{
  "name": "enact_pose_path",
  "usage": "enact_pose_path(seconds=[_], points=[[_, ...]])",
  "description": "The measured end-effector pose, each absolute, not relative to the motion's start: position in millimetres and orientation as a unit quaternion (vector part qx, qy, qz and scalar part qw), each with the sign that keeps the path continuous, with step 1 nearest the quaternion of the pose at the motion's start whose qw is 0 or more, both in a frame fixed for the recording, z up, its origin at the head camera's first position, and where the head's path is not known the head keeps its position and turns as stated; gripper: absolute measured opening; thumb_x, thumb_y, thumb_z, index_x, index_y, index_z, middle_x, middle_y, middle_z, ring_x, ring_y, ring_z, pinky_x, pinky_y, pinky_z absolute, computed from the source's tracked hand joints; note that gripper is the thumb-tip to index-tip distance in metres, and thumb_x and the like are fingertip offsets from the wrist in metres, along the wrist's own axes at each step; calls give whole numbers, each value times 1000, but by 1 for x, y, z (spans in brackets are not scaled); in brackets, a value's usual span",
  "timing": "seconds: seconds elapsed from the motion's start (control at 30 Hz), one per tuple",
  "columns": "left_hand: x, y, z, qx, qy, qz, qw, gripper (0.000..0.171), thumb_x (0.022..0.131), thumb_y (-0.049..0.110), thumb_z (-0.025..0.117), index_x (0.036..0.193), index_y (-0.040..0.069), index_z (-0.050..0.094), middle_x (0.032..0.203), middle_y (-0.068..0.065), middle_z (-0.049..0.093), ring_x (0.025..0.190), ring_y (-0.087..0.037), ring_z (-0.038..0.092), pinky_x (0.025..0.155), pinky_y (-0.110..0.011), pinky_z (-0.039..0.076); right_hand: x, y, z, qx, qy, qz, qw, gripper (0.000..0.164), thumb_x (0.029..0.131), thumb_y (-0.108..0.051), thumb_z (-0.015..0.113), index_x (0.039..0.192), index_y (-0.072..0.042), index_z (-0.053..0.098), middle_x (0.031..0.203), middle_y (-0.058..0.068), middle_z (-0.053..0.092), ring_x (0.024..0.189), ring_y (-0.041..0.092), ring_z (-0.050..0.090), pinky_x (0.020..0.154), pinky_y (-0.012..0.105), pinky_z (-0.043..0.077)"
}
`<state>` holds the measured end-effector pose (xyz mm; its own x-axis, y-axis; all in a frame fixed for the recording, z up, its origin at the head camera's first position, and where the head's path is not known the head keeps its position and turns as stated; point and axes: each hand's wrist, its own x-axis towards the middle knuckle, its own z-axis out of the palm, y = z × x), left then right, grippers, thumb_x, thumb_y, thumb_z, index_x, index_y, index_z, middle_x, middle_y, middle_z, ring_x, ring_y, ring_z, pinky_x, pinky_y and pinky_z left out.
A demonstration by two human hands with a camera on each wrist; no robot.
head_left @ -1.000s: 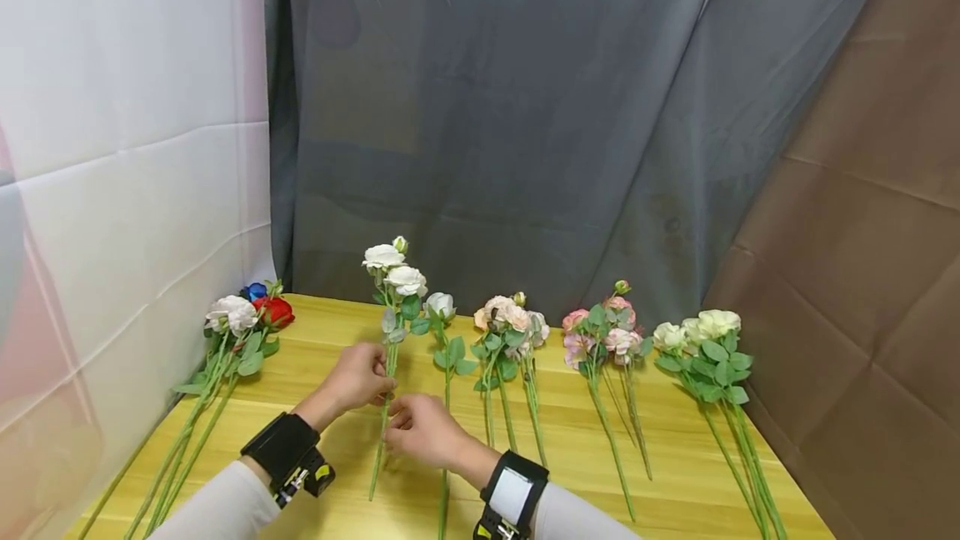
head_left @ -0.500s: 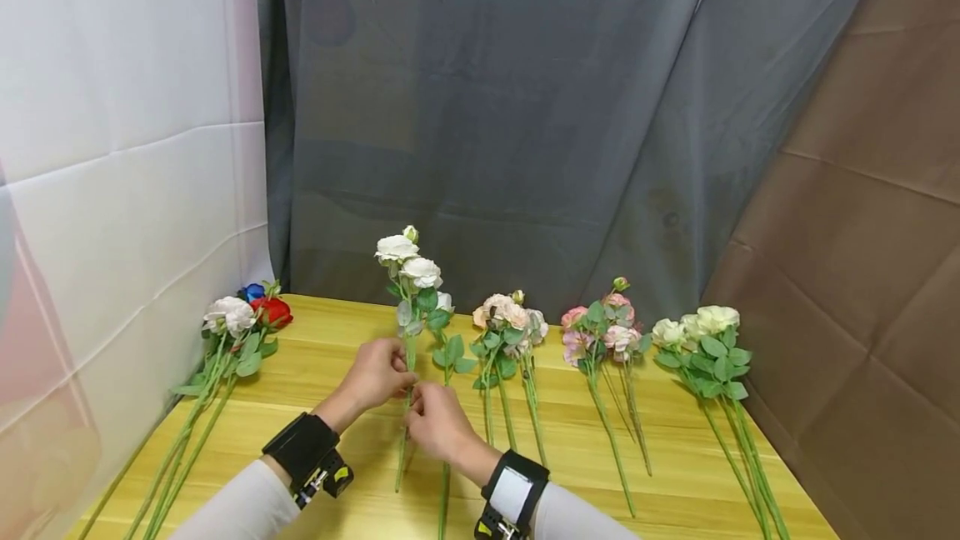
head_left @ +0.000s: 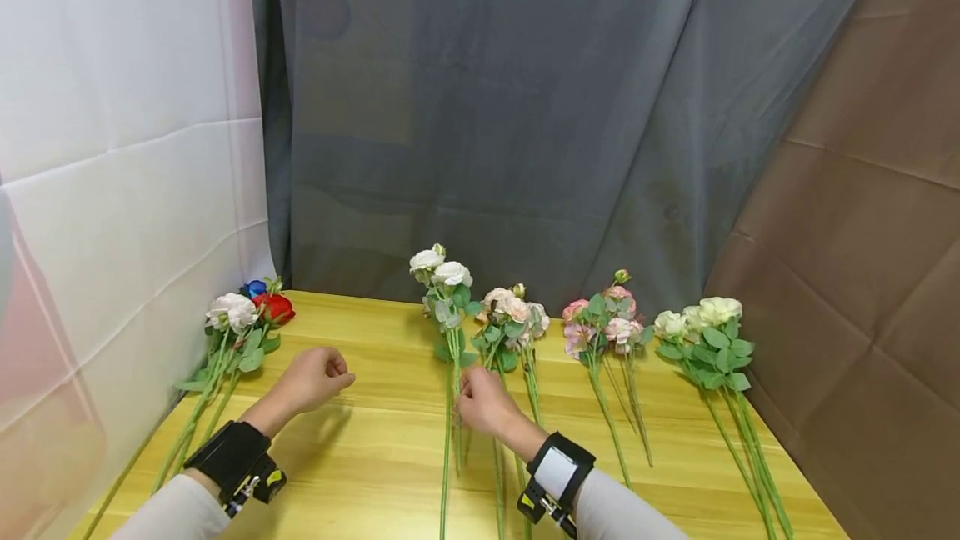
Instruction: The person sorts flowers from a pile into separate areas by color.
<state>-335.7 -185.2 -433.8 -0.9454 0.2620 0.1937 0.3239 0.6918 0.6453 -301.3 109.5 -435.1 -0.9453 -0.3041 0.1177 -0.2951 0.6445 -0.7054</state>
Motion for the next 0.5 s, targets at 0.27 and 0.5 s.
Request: enact_pose_path(seconds=[0.27,0.5], points=[[-328,-208,-433,-139,-923,-357,34,14,93,12,71,84,3,64,73,-3,63,63,-16,60,56,-32,47,-307,112,-454,-132,933,-331,46,54,84,15,49,60,-23,18,45,-12,16,31,5,28,41,21,19],[-325,-240,-432,-98,-951,-288,44,25,90,12,69,71,9,53,64,2,45,59,-15,42,56,-29,34,-307,100,-469,-110,951,-282,58,44,88,12,53,59,-18,39,45,-10,20,35,7,21,39,23,22]])
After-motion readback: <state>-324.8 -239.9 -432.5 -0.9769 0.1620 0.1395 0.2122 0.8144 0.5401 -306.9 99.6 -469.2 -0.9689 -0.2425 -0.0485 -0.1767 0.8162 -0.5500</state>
